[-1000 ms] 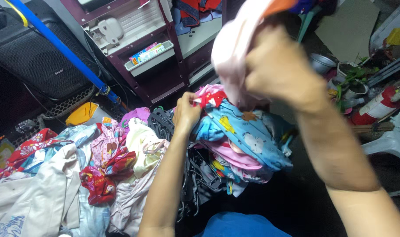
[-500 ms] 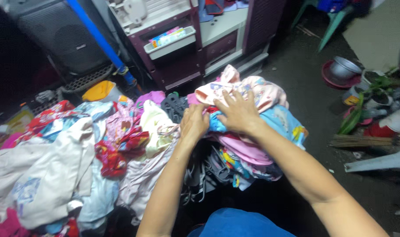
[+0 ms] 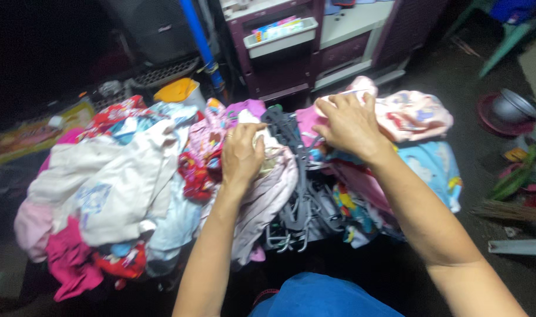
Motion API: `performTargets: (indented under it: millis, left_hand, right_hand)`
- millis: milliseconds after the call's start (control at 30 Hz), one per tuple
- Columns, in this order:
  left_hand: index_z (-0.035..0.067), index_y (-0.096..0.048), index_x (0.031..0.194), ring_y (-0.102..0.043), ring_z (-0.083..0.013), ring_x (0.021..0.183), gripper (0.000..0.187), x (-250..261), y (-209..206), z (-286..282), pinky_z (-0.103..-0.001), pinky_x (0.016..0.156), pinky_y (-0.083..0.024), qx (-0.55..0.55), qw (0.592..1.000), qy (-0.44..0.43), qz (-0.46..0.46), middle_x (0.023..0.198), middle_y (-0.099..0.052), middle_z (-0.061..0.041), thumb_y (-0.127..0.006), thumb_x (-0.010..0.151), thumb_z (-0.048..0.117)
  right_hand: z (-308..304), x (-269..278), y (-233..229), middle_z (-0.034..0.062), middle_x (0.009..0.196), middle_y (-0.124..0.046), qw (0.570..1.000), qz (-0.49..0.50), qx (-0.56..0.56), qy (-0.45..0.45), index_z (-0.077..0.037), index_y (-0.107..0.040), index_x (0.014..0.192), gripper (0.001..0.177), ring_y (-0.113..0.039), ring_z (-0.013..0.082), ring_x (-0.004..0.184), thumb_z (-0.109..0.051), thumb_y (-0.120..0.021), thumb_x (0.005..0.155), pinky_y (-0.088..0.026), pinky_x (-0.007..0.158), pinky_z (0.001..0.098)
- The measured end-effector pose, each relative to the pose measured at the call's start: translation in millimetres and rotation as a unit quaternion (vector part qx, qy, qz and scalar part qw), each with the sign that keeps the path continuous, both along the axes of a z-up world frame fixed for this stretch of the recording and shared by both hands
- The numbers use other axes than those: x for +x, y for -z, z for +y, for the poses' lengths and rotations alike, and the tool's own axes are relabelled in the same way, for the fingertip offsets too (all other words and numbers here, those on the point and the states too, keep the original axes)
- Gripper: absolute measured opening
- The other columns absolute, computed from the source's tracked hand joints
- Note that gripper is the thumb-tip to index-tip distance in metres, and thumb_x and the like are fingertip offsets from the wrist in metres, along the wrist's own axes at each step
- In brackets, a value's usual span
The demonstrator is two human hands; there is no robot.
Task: The person sorts through a pile of clothes and places various items onto plastic hangers by hand.
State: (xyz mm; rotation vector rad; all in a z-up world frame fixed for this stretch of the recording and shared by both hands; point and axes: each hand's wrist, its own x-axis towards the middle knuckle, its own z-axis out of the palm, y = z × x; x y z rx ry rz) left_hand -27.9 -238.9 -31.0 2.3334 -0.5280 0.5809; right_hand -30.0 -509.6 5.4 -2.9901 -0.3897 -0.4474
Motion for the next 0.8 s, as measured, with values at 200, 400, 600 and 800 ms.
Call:
performTargets:
  millis: [200,400,600,800]
  left_hand:
    - [0.013,-0.070,0.121,-0.061,-0.0350,0.111,0.033,-12,16,69,-0.048,0.099,-0.048,0.041,0.996,-0.056,0.060,0.113,-0.066,-0.015,-0.073,0.090,0.025]
    - [0.010,-0.048,0.145,-0.041,-0.0458,0.136,0.118,-31,-3,90,-0.055,0.105,-0.035,0.100,0.981,0.027,0.166,0.140,-0.049,-0.025,-0.099,0.048,0.054]
    - [0.005,-0.043,0.141,-0.049,-0.0337,0.132,0.120,-27,-40,108,-0.040,0.111,-0.040,0.050,0.952,0.028,0.299,0.135,-0.054,-0.019,-0.099,0.043,0.044]
    - [0.006,-0.056,0.139,-0.069,-0.0298,0.115,0.074,-6,-26,151,-0.036,0.103,-0.049,-0.085,0.942,0.046,0.323,0.117,-0.072,-0.014,-0.063,0.065,0.008]
  right_hand:
    - [72,9,52,0.0173,0.112,-0.069,0.989,0.093,-0.004,-0.115,-0.002,-0.054,0.144,0.091,-0.062,0.0382,0.111,-0.047,-0.080,0.068,-0.019,0.104,0.0754]
    - [126,13,42,0.0108,0.087,-0.075,0.835,0.430,0.332,-0.091,-0.007,-0.061,0.137,0.052,-0.069,0.0167,0.076,-0.028,-0.069,0.090,-0.058,0.077,0.0430]
    - [157,13,-12,0.0054,0.103,-0.072,0.537,0.404,0.713,-0.199,0.002,-0.066,0.131,0.034,-0.067,0.0110,0.085,-0.014,-0.065,0.100,-0.052,0.069,0.0259]
    - [181,17,-33,0.0122,0.114,-0.070,0.373,0.352,0.841,-0.170,0.002,-0.055,0.135,0.036,-0.072,0.0191,0.097,-0.015,-0.055,0.103,-0.060,0.090,0.0375]
